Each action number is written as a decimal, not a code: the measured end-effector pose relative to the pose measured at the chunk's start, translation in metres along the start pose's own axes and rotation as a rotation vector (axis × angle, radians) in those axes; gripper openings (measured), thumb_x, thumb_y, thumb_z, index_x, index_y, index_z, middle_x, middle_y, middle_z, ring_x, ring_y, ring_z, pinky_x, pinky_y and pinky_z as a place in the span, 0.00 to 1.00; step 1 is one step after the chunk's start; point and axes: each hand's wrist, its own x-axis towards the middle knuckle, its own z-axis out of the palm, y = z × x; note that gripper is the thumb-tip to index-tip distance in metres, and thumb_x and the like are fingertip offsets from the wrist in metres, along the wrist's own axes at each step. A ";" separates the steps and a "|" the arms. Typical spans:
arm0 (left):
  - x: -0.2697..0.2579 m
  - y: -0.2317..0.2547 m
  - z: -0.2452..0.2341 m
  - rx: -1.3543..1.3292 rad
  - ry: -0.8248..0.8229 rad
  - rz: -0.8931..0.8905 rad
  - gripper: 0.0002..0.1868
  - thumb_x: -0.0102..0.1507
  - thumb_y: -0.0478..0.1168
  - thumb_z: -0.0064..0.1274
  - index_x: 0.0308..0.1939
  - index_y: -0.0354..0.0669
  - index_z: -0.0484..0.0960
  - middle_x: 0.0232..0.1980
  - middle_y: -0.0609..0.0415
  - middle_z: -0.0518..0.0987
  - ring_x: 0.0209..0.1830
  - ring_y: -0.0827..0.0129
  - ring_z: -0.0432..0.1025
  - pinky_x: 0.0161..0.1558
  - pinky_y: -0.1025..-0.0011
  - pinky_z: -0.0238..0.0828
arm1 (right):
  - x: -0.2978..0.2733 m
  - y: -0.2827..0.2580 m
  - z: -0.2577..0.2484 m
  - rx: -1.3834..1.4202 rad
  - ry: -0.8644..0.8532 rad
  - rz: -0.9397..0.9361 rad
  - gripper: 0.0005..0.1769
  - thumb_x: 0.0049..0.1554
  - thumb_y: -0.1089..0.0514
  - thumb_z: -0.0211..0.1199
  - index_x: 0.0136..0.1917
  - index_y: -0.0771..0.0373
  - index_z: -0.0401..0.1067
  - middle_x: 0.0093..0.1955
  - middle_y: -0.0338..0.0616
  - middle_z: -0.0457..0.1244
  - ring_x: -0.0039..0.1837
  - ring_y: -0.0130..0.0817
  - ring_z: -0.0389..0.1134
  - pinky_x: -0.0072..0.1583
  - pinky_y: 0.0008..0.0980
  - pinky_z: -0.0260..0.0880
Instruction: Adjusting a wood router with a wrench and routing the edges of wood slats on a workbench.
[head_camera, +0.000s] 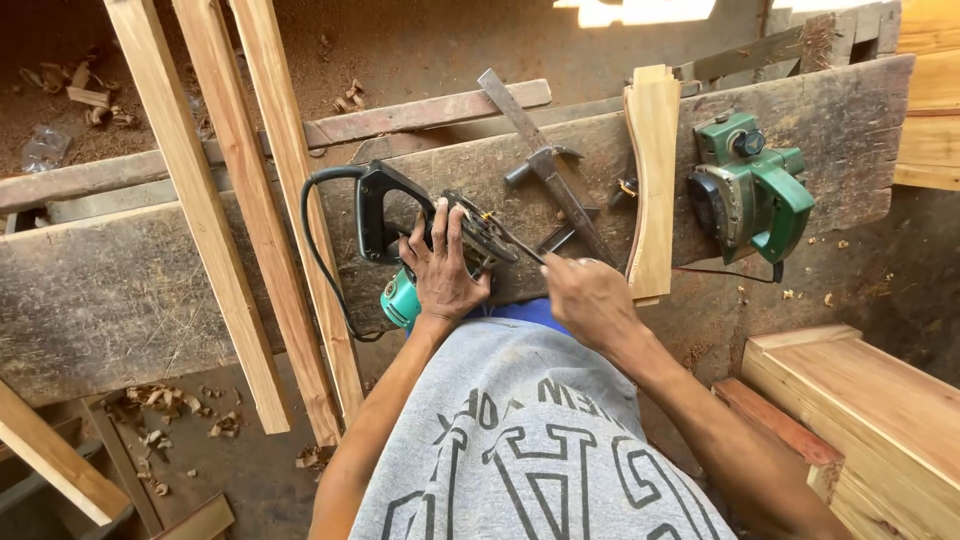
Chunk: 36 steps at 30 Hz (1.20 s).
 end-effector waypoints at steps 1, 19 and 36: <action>-0.001 -0.001 0.000 0.002 -0.005 -0.008 0.61 0.42 0.51 0.69 0.76 0.47 0.57 0.80 0.51 0.56 0.75 0.45 0.51 0.70 0.38 0.43 | 0.011 -0.008 -0.002 -0.014 -0.078 0.005 0.08 0.63 0.64 0.53 0.43 0.66 0.71 0.24 0.44 0.62 0.23 0.36 0.59 0.25 0.39 0.59; 0.000 -0.003 -0.002 -0.063 0.006 0.002 0.59 0.44 0.51 0.66 0.77 0.45 0.57 0.79 0.48 0.55 0.76 0.42 0.50 0.68 0.37 0.45 | 0.059 -0.035 0.006 -0.141 -0.244 -0.113 0.08 0.46 0.65 0.60 0.39 0.72 0.75 0.31 0.60 0.66 0.35 0.54 0.71 0.37 0.47 0.70; -0.004 -0.004 0.003 -0.025 -0.054 -0.028 0.60 0.43 0.51 0.70 0.77 0.50 0.58 0.80 0.52 0.56 0.77 0.43 0.51 0.69 0.38 0.45 | -0.003 0.059 0.104 -0.092 -0.091 -0.075 0.10 0.64 0.66 0.52 0.57 0.70 0.69 0.34 0.49 0.65 0.37 0.41 0.68 0.41 0.40 0.65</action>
